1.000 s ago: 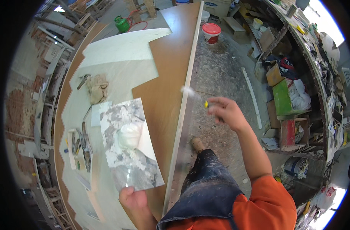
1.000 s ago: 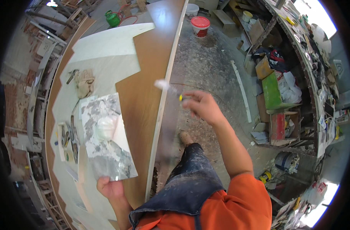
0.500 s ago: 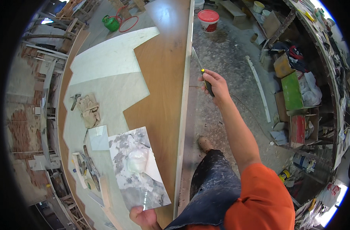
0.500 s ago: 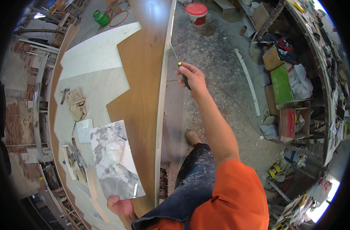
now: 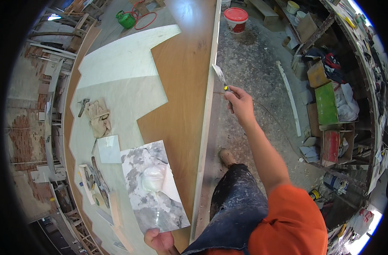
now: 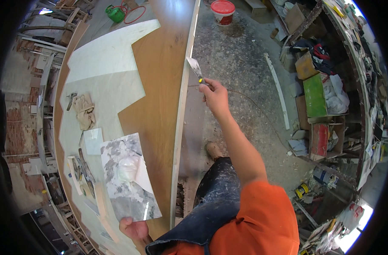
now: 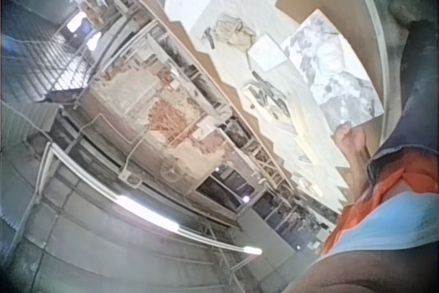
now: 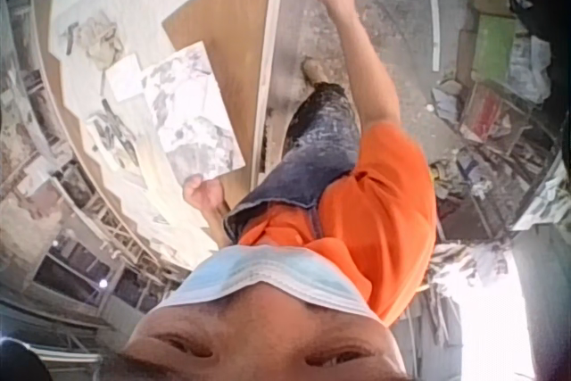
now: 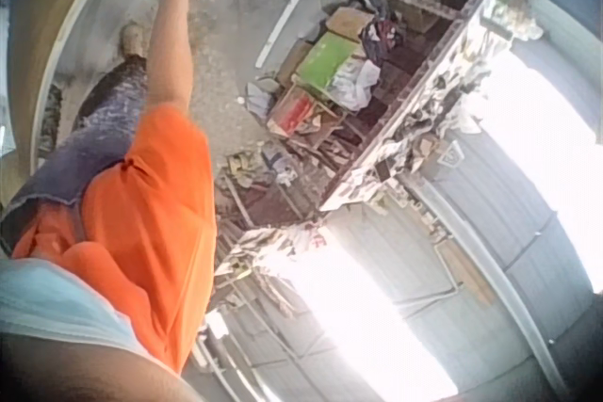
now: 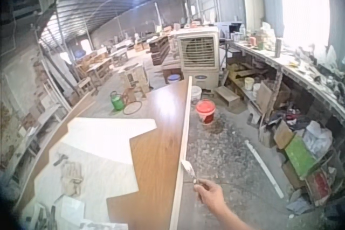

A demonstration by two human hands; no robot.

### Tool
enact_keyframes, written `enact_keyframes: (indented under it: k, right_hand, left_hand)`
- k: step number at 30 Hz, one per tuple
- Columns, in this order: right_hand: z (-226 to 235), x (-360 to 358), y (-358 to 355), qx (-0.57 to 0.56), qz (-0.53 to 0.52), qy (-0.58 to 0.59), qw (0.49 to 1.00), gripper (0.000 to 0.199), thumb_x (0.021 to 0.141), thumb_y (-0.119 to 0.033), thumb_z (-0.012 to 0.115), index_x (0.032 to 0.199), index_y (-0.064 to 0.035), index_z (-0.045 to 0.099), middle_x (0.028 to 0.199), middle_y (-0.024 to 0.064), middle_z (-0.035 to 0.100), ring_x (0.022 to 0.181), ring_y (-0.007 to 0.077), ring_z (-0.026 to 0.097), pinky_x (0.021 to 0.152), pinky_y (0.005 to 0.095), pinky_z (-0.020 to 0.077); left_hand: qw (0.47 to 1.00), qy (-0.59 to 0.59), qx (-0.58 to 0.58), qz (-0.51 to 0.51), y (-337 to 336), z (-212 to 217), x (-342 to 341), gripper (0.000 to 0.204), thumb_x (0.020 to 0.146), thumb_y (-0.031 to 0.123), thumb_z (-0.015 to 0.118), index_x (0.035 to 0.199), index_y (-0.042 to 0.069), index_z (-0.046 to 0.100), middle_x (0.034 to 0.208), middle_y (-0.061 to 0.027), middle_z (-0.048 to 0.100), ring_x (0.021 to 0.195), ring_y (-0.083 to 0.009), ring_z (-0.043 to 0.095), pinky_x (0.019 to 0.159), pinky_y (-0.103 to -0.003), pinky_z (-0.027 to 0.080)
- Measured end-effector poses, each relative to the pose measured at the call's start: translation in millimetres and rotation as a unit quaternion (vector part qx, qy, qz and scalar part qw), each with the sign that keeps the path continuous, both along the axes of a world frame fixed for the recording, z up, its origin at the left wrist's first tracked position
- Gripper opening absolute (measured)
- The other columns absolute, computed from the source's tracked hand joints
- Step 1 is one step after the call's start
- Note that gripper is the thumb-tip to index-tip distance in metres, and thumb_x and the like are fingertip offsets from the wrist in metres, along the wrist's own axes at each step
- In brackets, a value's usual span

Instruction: The person scoops white filler from a red bucket onto a metal hawk and uses a putty knife to apply it along the edges of a large wooden panel. They repeatedly load the knife and smooth the filler into seams and joints on the panel's surface.

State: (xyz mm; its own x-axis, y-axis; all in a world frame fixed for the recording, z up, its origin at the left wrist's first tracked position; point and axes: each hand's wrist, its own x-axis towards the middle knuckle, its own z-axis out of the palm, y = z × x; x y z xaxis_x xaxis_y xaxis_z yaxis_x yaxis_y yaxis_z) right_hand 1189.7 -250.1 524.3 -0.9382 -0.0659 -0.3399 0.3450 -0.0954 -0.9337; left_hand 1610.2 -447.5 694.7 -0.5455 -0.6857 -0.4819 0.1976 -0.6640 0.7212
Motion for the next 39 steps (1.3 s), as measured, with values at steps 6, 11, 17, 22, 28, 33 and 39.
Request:
enact_keyframes:
  k: [6, 11, 17, 22, 28, 33, 39]
  right_hand:
    - [-11, 38, -2, 0.008, -0.013, -0.001, 1.0, 0.044, 0.09, -0.014, 0.071, 0.13, 0.0035, 0.064, 0.095, 0.0074, 0.072, 0.062, 0.0097, 0.059, 0.055, 0.0263, 0.0476]
    - [-42, 56, 0, 0.038, -0.076, 0.024, 0.996, 0.042, 0.092, -0.015, 0.07, 0.129, 0.0029, 0.065, 0.096, 0.008, 0.072, 0.066, 0.01, 0.061, 0.055, 0.0266, 0.0481]
    - [14, 100, 20, -0.168, -0.023, -0.067, 0.983, 0.04, 0.097, -0.016, 0.065, 0.134, 0.0001, 0.061, 0.099, 0.0106, 0.071, 0.065, 0.0136, 0.062, 0.054, 0.0264, 0.0471]
    - [13, 132, 22, -0.211, -0.003, -0.073, 0.975, 0.04, 0.097, -0.016, 0.067, 0.134, -0.001, 0.062, 0.098, 0.0097, 0.072, 0.065, 0.0134, 0.061, 0.055, 0.0267, 0.0465]
    - [0, 119, -7, -0.159, -0.018, -0.034, 0.987, 0.041, 0.097, -0.019, 0.067, 0.133, -0.0006, 0.062, 0.1, 0.0069, 0.072, 0.069, 0.012, 0.062, 0.059, 0.0257, 0.0468]
    - [-3, 100, -30, -0.119, -0.05, 0.0, 0.992, 0.044, 0.096, -0.018, 0.068, 0.135, 0.0008, 0.061, 0.1, 0.005, 0.072, 0.07, 0.0101, 0.06, 0.059, 0.0243, 0.0452]
    - [-19, 128, -35, -0.062, -0.058, 0.003, 0.996, 0.045, 0.095, -0.014, 0.069, 0.137, 0.003, 0.06, 0.098, 0.0038, 0.07, 0.071, 0.008, 0.059, 0.061, 0.0247, 0.0474]
  left_hand:
    - [1.0, 0.015, 0.015, -0.002, 1, 2, 5, 0.089, 0.064, 0.002, 0.055, 0.152, 0.003, 0.038, 0.147, -0.0178, 0.051, 0.138, -0.0409, 0.045, 0.117, -0.059, 0.035]
    - [1.0, 0.022, 0.014, -0.018, -1, 1, 15, 0.089, 0.065, 0.002, 0.055, 0.152, 0.001, 0.038, 0.148, -0.0174, 0.05, 0.138, -0.0408, 0.045, 0.117, -0.059, 0.035]
    - [0.999, 0.034, 0.022, -0.015, 1, -4, 42, 0.087, 0.066, 0.0, 0.053, 0.152, 0.001, 0.038, 0.149, -0.0176, 0.049, 0.139, -0.0404, 0.045, 0.118, -0.059, 0.034]
    - [0.999, 0.042, 0.027, -0.021, 9, -7, 59, 0.088, 0.065, -0.001, 0.053, 0.152, 0.002, 0.038, 0.15, -0.0179, 0.049, 0.14, -0.0408, 0.044, 0.118, -0.06, 0.033]
    - [0.999, 0.036, 0.021, -0.009, 2, -9, 66, 0.09, 0.064, -0.001, 0.054, 0.152, 0.002, 0.039, 0.149, -0.0176, 0.049, 0.14, -0.0408, 0.043, 0.117, -0.061, 0.034]
    - [1.0, 0.024, 0.015, 0.005, -4, -6, 65, 0.089, 0.064, -0.002, 0.054, 0.152, 0.003, 0.041, 0.147, -0.017, 0.052, 0.139, -0.0399, 0.045, 0.117, -0.06, 0.034]
    - [0.999, 0.026, 0.034, 0.005, -4, -5, 72, 0.088, 0.064, -0.002, 0.054, 0.152, 0.003, 0.041, 0.147, -0.0166, 0.052, 0.139, -0.0401, 0.045, 0.117, -0.06, 0.034]
